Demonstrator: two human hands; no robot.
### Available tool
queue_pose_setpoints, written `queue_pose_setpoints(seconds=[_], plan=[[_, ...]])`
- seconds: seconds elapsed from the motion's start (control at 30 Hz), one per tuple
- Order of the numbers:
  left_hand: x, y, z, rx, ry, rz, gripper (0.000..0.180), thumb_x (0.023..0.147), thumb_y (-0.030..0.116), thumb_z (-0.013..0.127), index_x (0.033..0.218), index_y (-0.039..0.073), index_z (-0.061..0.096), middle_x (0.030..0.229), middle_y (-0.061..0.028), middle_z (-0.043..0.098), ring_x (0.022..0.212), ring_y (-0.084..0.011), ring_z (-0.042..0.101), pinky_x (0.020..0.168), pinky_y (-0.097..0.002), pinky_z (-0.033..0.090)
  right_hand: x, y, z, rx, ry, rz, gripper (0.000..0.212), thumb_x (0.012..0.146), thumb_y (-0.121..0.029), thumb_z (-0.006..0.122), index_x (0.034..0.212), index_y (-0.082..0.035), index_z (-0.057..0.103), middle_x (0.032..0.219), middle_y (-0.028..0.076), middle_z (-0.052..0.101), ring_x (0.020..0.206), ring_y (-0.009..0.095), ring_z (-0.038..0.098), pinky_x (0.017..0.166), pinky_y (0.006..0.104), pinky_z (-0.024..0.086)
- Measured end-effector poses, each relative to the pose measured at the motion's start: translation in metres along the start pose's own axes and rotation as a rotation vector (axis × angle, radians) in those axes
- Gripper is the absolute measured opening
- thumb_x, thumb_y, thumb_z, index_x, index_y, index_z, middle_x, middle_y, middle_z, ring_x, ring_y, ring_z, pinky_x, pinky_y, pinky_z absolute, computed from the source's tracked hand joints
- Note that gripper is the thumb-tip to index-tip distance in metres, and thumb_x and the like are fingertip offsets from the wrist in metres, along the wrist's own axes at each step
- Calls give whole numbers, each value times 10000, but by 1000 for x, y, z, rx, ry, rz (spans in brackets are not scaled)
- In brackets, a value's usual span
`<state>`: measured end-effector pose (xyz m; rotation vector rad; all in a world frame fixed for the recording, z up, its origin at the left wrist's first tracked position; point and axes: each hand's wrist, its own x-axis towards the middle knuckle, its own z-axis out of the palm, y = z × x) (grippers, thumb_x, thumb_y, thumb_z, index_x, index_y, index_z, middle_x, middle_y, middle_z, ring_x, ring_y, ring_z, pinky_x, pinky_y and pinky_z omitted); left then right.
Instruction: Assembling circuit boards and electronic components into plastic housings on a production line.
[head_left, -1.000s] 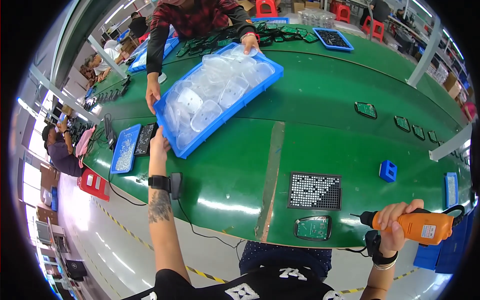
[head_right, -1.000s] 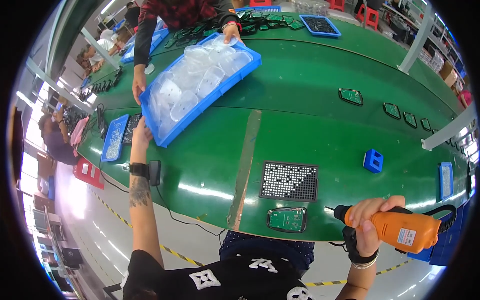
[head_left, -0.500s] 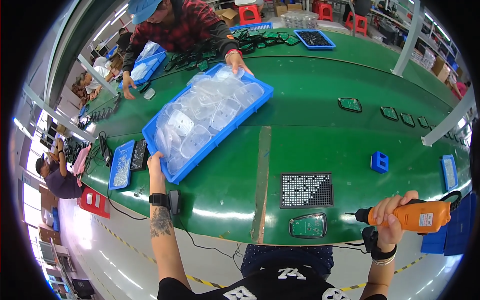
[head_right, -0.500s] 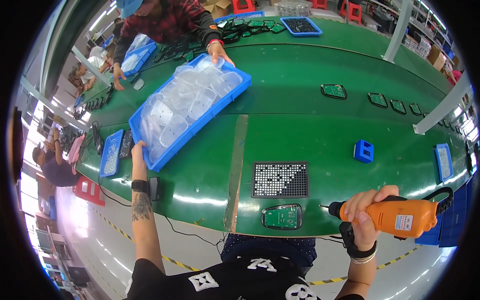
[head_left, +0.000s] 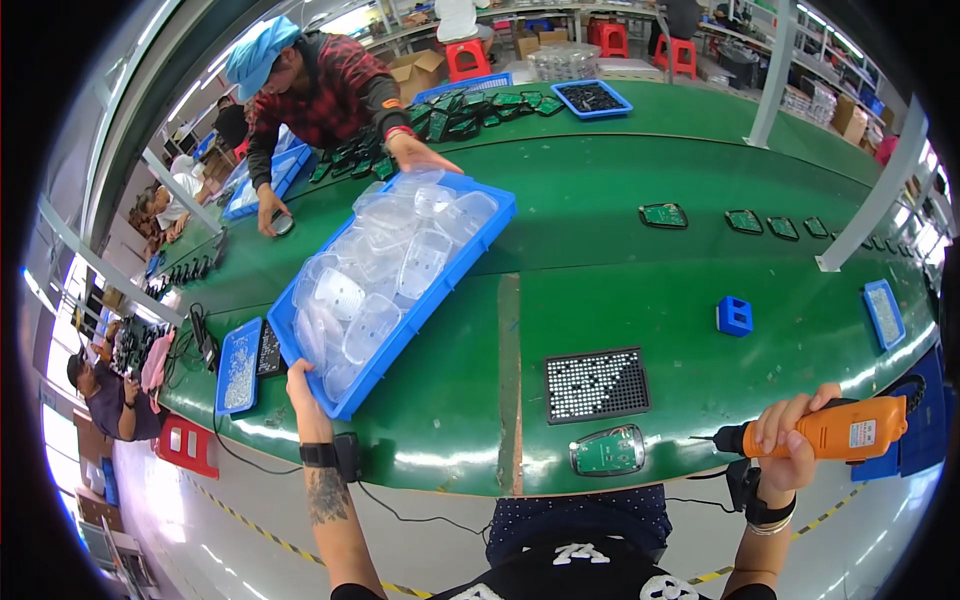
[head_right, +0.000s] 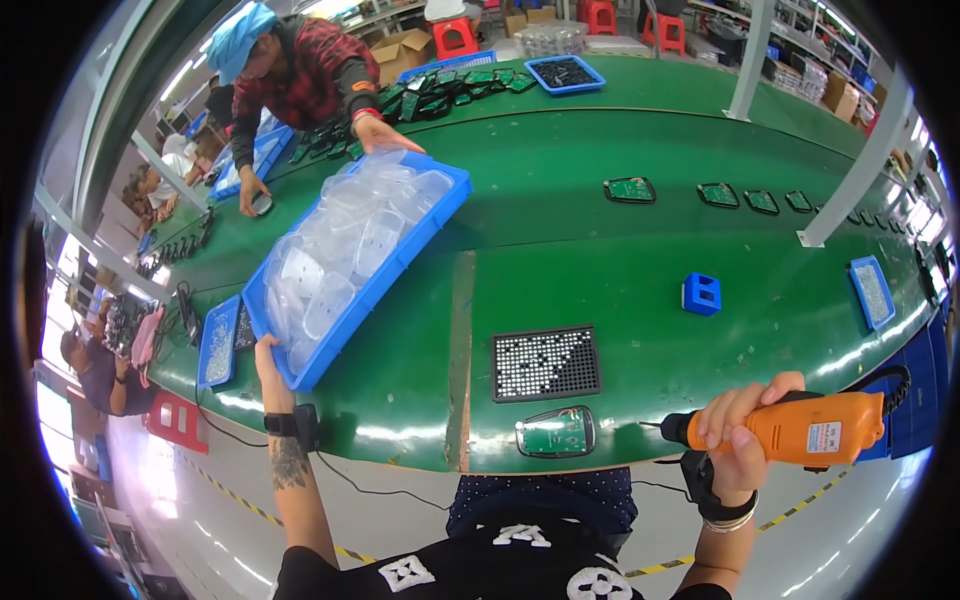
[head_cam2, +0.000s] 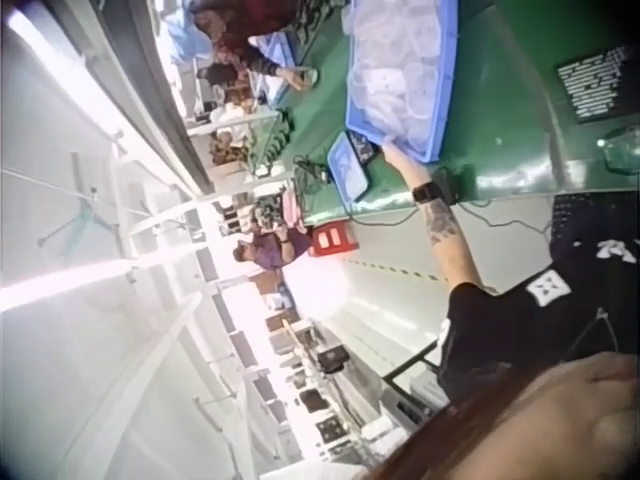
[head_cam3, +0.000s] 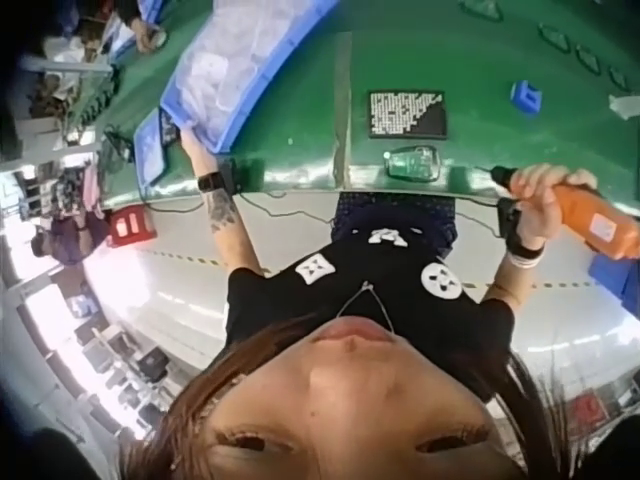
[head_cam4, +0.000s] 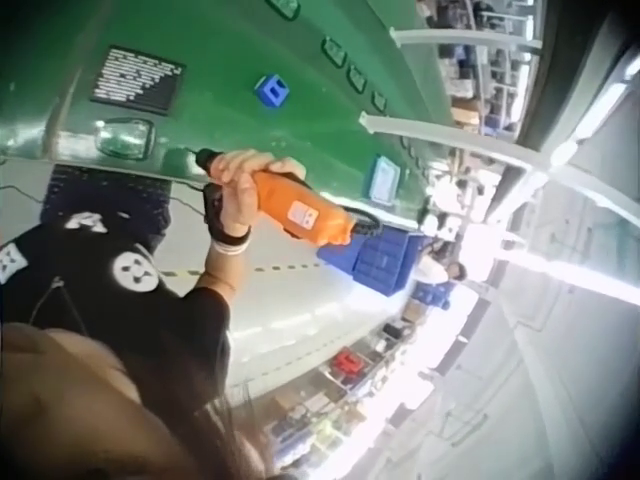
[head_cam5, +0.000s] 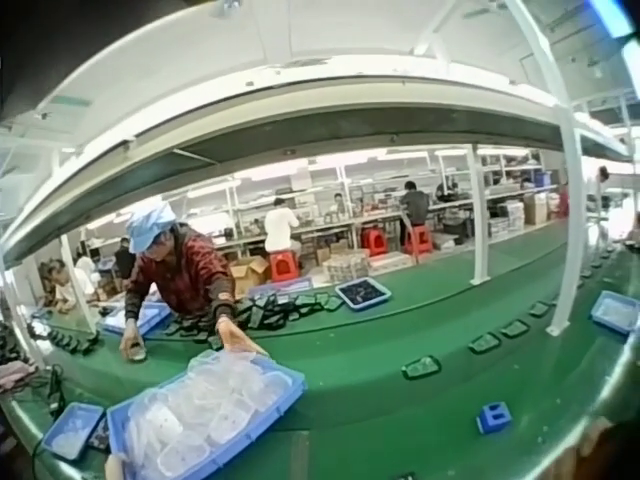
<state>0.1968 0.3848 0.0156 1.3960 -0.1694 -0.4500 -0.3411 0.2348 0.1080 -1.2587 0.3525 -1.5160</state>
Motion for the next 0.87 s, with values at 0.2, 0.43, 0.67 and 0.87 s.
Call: queue_pose_setpoints(seconds=[0.2,0.43,0.67,0.87], plan=[[-39,16,5,-44,-72,112,235,759,241,539,891,48,526,881,-35,521,802,-157,493,727,-259,406,-22,-32,-16,-69,76,-147,323,742,-78,533,970,-75,305,583,19,398,435,110,411,444,225,386],[-59,16,1,310,-339,480,181,895,228,418,1026,111,463,1065,-41,434,957,-145,443,845,-246,369,-63,-67,-33,-154,172,-232,320,738,-85,534,963,-75,307,578,14,400,430,106,409,444,223,381],[-78,34,24,174,-434,419,225,899,224,416,1083,104,460,1113,-56,419,1016,-155,421,897,-248,332,-102,-90,-34,-124,238,-220,342,729,-88,561,945,-93,295,568,31,412,457,148,443,480,285,422],[-113,39,94,160,-763,367,239,914,243,400,1101,105,459,1171,-44,405,1082,-141,384,957,-273,284,-135,-109,-34,-210,223,-293,314,734,-87,536,952,-97,309,569,36,423,430,140,441,462,269,433]])
